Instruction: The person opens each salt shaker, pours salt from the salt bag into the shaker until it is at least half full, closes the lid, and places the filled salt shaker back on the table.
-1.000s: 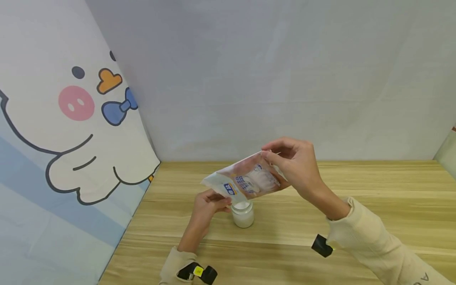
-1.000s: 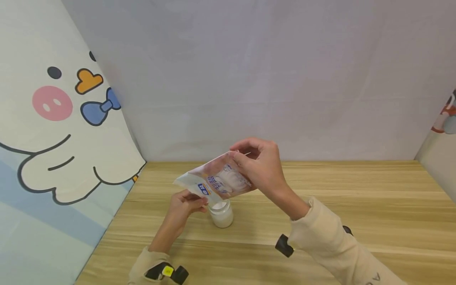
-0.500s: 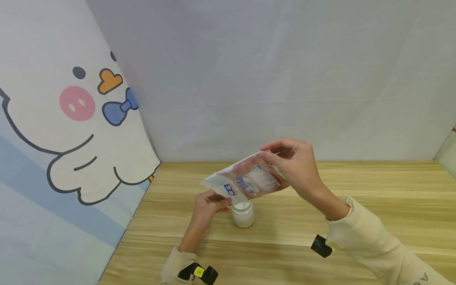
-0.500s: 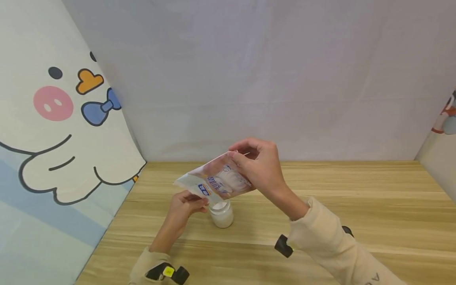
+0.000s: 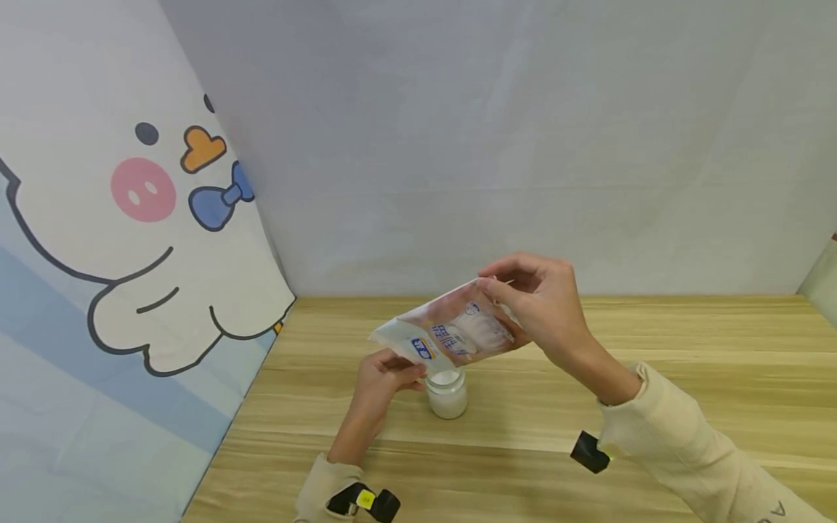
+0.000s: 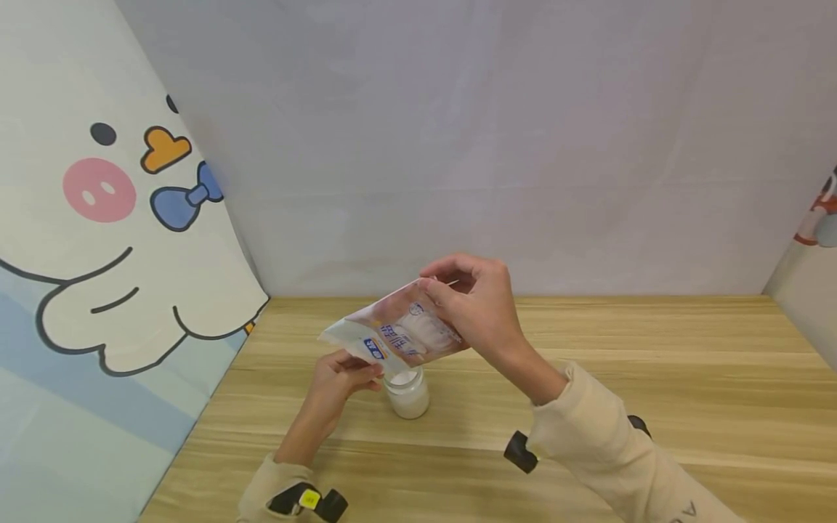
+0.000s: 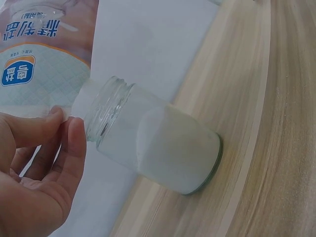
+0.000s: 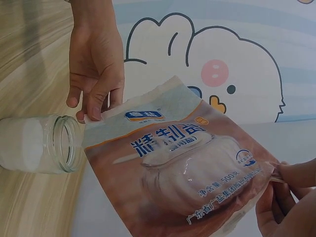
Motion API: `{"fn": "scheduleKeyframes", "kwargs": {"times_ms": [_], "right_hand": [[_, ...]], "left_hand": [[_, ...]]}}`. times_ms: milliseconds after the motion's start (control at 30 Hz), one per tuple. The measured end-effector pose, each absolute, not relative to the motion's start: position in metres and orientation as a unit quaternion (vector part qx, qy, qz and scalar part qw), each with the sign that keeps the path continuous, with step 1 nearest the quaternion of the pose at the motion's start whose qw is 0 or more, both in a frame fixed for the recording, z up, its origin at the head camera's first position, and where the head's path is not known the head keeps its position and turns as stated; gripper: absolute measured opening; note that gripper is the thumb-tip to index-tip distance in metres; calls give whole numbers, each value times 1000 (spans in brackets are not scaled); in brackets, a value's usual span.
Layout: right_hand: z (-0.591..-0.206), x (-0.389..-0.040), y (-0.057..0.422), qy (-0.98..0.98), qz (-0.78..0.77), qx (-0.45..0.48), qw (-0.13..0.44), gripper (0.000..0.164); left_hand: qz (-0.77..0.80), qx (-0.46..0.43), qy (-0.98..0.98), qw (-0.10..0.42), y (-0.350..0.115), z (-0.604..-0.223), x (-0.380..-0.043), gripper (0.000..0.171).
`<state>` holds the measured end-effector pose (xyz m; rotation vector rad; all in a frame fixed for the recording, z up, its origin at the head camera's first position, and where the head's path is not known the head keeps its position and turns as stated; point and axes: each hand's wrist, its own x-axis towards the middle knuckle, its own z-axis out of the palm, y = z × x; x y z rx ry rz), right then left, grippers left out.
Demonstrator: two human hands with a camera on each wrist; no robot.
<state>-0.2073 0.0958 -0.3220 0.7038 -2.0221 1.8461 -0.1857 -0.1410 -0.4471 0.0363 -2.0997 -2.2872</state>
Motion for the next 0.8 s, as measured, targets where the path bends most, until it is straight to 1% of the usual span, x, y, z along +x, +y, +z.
{"fn": "scheduleKeyframes", "kwargs": {"times_ms": [800], "right_hand": [[-319,-205,96,-715,634,251,158,6]], "left_hand": [[-736,9,-676,17,-141,-449,-185,21]]}}
